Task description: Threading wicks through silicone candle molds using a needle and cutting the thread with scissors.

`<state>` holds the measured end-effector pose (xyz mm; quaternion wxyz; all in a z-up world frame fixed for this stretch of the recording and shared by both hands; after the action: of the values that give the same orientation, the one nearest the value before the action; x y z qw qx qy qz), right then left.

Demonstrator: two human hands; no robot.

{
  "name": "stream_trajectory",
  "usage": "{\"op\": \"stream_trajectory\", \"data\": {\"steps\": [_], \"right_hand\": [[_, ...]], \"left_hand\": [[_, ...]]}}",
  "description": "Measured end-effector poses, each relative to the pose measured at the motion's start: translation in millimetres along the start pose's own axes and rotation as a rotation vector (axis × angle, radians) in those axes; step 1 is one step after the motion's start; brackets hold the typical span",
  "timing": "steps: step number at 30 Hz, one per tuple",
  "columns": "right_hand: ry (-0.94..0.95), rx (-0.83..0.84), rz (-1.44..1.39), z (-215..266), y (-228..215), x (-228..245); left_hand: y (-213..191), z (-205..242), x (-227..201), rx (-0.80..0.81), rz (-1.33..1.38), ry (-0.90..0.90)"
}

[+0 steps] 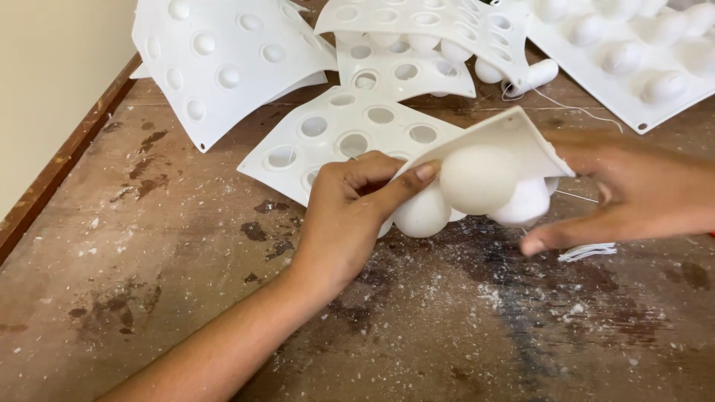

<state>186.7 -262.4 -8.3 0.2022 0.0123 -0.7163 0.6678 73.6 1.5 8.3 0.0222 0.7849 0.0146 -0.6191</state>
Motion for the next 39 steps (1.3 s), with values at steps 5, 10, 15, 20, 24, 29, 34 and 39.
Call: {"op": "stream_trajectory", "data": {"steps": [5,10,15,20,24,29,34,39], "right_hand": [[0.257,-0.169,0.283,19.4,-16.5,-16.3],[0.248,-0.175,-0.009,7.5,-19.4,5.5],[0.285,-0.188,0.142,10.6,-24.4,14.2],[0.186,-0.497,0.513,19.8,-54.6,32.1],[0.649,-0.51,0.45,32.8,-82.3,23.8],[1.215,0.269,0.372,35.7,-46.2,13.5],[1.178,0.383,0.332,35.9,-21.5,1.0],[1.156,0.527,0.448,41.0,-16.9,-5.1]], "left_hand": [[-2.2,-2.8,7.6,0.006,0.086,-0.174],[-4.5,-1.2,6.4,-0.005,0.073,-0.195],[-16.4,-3.6,23.2,-0.056,0.13,-0.186],[-20.8,1.3,28.9,-0.169,0.278,-0.181],[-10.9,5.7,17.7,-0.164,0.397,-0.088],[-8.0,7.9,15.9,-0.173,0.348,-0.109],[-0.7,10.9,13.2,-0.1,0.203,-0.049],[5.7,19.5,17.3,-0.002,-0.01,-0.038]]}}
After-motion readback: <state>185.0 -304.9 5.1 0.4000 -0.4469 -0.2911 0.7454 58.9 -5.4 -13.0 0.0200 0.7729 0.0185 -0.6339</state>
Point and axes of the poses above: each hand's wrist, its own z-axis away from the middle knuckle, its own y-axis out of the palm, x = y × z, the point moved 6 cm from there along -z, towards the middle knuckle, and after that the axes turned 12 degrees about z, right-handed, at the moved point
